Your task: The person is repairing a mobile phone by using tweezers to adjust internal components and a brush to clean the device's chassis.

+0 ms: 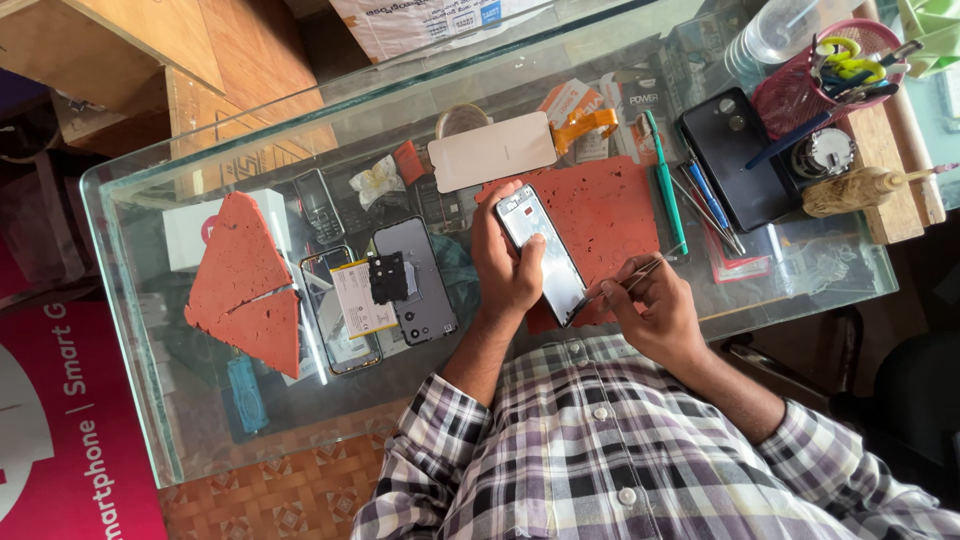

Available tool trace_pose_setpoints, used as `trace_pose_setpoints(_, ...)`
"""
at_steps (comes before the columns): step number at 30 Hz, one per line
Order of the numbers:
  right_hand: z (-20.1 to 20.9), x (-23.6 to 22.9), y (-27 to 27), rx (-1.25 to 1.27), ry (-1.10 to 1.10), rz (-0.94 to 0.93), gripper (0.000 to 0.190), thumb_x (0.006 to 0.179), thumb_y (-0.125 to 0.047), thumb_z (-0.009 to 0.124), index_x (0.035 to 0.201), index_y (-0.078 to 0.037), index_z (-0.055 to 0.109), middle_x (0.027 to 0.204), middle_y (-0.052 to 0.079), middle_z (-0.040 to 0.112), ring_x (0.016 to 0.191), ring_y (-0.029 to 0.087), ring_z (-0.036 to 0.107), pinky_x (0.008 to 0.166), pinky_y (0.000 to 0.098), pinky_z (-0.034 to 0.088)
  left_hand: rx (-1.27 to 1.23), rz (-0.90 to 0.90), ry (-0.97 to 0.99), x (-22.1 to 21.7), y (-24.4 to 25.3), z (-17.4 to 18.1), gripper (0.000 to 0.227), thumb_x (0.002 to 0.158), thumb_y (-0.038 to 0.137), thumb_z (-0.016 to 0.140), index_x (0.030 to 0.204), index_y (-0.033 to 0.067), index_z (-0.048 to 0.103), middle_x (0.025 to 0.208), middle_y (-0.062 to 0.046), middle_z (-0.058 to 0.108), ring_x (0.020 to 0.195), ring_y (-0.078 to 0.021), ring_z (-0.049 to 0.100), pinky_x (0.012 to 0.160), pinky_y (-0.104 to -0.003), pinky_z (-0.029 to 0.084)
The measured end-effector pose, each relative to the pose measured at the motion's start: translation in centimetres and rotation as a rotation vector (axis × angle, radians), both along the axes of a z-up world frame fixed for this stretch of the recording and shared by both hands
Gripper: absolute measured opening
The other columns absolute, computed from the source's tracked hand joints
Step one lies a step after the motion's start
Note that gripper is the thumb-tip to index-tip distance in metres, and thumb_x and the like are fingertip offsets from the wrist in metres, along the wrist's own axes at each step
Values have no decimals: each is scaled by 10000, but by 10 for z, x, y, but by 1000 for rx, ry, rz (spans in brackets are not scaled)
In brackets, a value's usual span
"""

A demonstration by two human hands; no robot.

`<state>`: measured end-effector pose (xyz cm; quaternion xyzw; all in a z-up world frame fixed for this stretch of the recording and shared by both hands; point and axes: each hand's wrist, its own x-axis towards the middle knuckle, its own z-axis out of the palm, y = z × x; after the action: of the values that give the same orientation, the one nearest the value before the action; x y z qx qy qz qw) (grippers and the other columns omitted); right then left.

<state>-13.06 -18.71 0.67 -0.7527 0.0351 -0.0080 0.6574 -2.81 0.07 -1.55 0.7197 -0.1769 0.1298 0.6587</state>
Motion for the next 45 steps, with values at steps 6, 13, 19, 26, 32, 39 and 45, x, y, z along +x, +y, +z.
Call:
trace_pose_setpoints(6, 10, 32, -36, -589, -31, -159, 268, 982, -64, 716, 1186, 31, 571, 811, 156, 719, 677, 218, 718, 591, 323, 551, -74, -60, 128, 6, 3, -9, 635, 867, 2, 584, 1479, -49, 424, 1458, -244, 546, 1350, -322, 590, 1169, -444, 498)
trace_pose_setpoints(13, 33, 47, -46, -774, -169, -135, 187, 914, -189, 794, 986, -29, 727, 885, 112, 739, 695, 238, 755, 578, 335, 563, -146, -159, 165, 10, 3, -8, 695, 869, -39, 570, 1532, -50, 360, 1520, -247, 527, 1414, -317, 553, 1209, -436, 456)
trace_pose_setpoints(19, 27, 75, -59, -1120, -177, -259, 144, 972, -209, 729, 978, -70, 767, 903, 121, 704, 720, 355, 697, 622, 449, 554, -125, -143, 200, 11, 2, -9, 700, 855, -37, 579, 1521, -41, 363, 1488, -241, 537, 1383, -312, 560, 1188, -437, 464)
trace_pose_setpoints(26, 6, 108, -54, -1151, -277, -359, 145, 909, -159, 720, 930, -34, 649, 968, 155, 636, 924, 385, 665, 765, 495, 542, -110, -143, 190, 14, 3, -8, 692, 840, -35, 594, 1497, -33, 376, 1476, -240, 537, 1379, -314, 560, 1175, -438, 466)
trace_pose_setpoints(32, 19, 99, -51, -996, -414, -317, 206, 918, -65, 729, 1011, 11, 562, 970, 173, 640, 891, 374, 652, 778, 485, 538, -74, -114, 213, 15, 5, -5, 658, 822, -27, 606, 1452, -27, 415, 1432, -229, 571, 1329, -311, 592, 1144, -435, 486)
trace_pose_setpoints(39, 38, 78, -33, -678, -318, -124, 139, 929, -37, 671, 1023, 6, 577, 817, 144, 661, 682, 280, 702, 593, 403, 544, -84, -122, 219, 14, 5, -3, 635, 838, -21, 613, 1441, -32, 415, 1437, -222, 568, 1328, -311, 594, 1130, -435, 497)
trace_pose_setpoints(45, 47, 54, -1, -700, -281, 150, 474, 940, -21, 593, 1413, -52, 588, 882, 148, 674, 682, 315, 704, 582, 430, 550, -65, -68, 272, 15, 1, -7, 624, 868, 8, 585, 1461, -45, 400, 1425, -224, 580, 1252, -308, 641, 1049, -413, 553)
